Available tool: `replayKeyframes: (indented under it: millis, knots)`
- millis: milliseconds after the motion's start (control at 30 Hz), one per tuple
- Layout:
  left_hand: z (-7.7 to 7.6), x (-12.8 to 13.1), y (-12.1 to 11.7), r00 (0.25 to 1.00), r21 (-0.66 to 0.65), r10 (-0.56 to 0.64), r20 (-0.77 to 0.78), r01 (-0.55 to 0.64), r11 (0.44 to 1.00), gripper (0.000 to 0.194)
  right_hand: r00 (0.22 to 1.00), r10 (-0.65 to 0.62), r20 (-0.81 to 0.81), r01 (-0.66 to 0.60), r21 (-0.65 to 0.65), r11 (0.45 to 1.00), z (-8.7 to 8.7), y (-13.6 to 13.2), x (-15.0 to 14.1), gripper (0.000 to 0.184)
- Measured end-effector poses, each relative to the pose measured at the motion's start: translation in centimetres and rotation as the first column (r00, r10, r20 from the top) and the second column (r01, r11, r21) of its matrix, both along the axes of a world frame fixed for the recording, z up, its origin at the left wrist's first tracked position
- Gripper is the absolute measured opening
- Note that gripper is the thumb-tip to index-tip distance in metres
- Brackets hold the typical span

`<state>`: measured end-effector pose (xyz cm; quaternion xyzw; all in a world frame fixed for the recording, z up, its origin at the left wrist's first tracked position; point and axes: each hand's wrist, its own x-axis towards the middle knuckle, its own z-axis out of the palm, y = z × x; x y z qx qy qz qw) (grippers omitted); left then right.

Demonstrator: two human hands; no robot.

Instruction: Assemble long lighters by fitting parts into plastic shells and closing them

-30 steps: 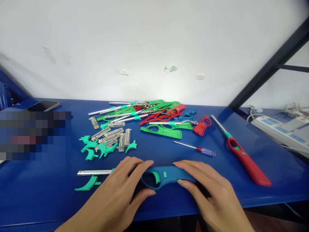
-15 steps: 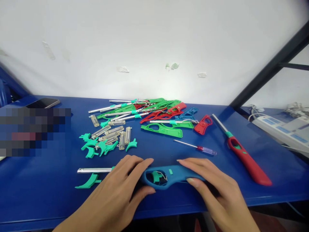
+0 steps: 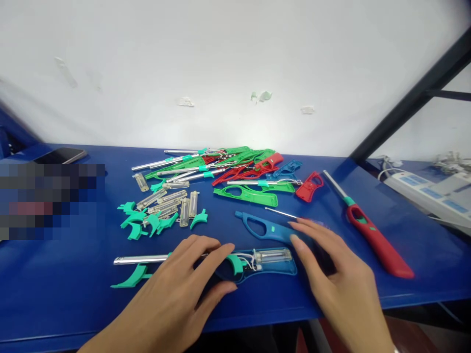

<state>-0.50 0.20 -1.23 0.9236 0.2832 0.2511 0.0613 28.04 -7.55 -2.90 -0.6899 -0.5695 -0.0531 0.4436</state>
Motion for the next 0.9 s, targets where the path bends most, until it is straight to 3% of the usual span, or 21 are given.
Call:
replayKeyframes:
  millis: [67, 200, 267, 633, 900]
  knots:
    - [0.0, 0.0, 0.0, 0.999, 0.000, -0.023, 0.027, 0.023, 1.000, 0.034, 0.999, 0.040, 0.024, -0.041, 0.019, 0.999, 0.5, -0.2, -0.5, 0.024]
    - [0.0, 0.0, 0.0, 0.998, -0.018, -0.031, 0.051, 0.032, 0.999, 0.032, 0.949, 0.305, 0.083, -0.301, -0.053, 0.952, 1.7, -0.7, -1.1, 0.025]
    - [0.0, 0.0, 0.0, 0.998, -0.033, -0.034, 0.053, 0.036, 0.999, 0.033, 0.920, 0.375, 0.115, -0.366, -0.096, 0.926, 1.8, -0.8, -1.1, 0.027]
    - [0.9, 0.0, 0.3, 0.996, -0.068, -0.086, 0.035, 0.088, 0.994, 0.043, 0.894, 0.431, 0.122, -0.422, -0.094, 0.902, 1.5, -0.5, -1.0, 0.013]
    - [-0.1, -0.8, 0.6, 0.989, -0.064, -0.112, 0.097, 0.118, 0.991, 0.048, 0.879, 0.453, 0.150, -0.446, -0.080, 0.891, 1.5, -0.7, -1.1, 0.016]
